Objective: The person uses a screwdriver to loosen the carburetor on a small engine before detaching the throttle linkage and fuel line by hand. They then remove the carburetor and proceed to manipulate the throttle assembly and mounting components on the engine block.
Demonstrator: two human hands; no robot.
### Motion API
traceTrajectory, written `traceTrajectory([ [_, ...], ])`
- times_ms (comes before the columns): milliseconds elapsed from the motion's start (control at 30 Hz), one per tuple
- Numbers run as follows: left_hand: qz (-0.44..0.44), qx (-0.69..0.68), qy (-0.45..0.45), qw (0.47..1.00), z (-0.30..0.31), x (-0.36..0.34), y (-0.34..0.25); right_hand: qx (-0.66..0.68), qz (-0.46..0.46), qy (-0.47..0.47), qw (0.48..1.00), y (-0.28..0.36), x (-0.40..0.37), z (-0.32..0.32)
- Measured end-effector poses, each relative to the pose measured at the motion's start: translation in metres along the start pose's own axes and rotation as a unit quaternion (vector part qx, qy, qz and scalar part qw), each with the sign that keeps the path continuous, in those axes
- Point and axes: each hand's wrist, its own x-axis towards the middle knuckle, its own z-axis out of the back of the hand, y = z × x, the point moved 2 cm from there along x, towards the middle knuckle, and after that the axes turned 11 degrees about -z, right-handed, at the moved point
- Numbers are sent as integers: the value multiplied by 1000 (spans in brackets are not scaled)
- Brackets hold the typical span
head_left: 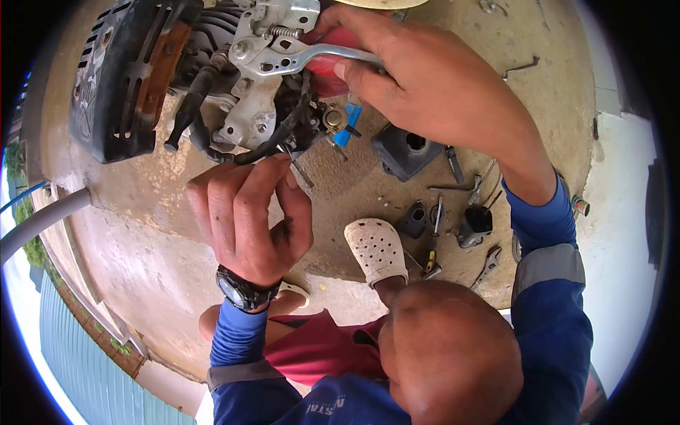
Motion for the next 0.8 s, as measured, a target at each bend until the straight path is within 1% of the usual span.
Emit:
traceTrajectory([
  [33,-6,-36,-9,999,-3,-2,-6,0,0,2,1000,0,4,3],
  [100,-5,-105,-24,994,-8,-8,-10,5,-69,114,991,-2,13,7],
  [133,-2,-108,-24,994,-8,-9,-10,4,-71,116,991,-2,13,5],
  [200,11,-131,-26,991,-9,-10,-10,-73,-106,68,989,-2,11,0],
  [233,14,-134,-27,991,-11,-9,-11,-75,-108,71,989,-7,6,-11],
  [267,31,-130,-38,990,-12,-8,-12,-64,-19,-79,995,-14,-3,-23],
  [300,49,-126,-48,990,-12,-7,-12,-50,72,-226,970,-20,-10,-33],
  [333,53,-125,-47,990,-11,-7,-12,-50,72,-222,971,-26,-9,-42],
  [367,57,-138,-61,987,-10,-6,-12,-43,117,-326,937,-30,-10,-46],
  [400,59,-152,-75,984,-7,-4,-12,-35,159,-426,890,-35,-13,-49],
  [433,41,-135,-59,988,-1,-1,-10,-35,159,-425,890,-38,-18,-56],
  [533,24,-109,-43,993,10,5,-3,-6,178,-407,896,-43,-30,-77],
  [600,30,-128,-41,991,10,9,2,-39,161,-412,896,-40,-26,-92],
  [633,21,-142,-51,988,8,11,1,-21,113,-381,917,-38,-25,-97],
  [667,11,-159,-62,985,7,12,0,-22,110,-384,916,-41,-21,-100],
  [700,33,-176,-27,984,8,9,-6,-34,122,-403,906,-47,-14,-101],
  [767,33,-195,-49,979,-1,5,-8,-47,136,-423,894,-45,-11,-101],
  [800,40,-203,-66,976,-4,3,-9,83,95,-357,926,-42,-12,-102],
])
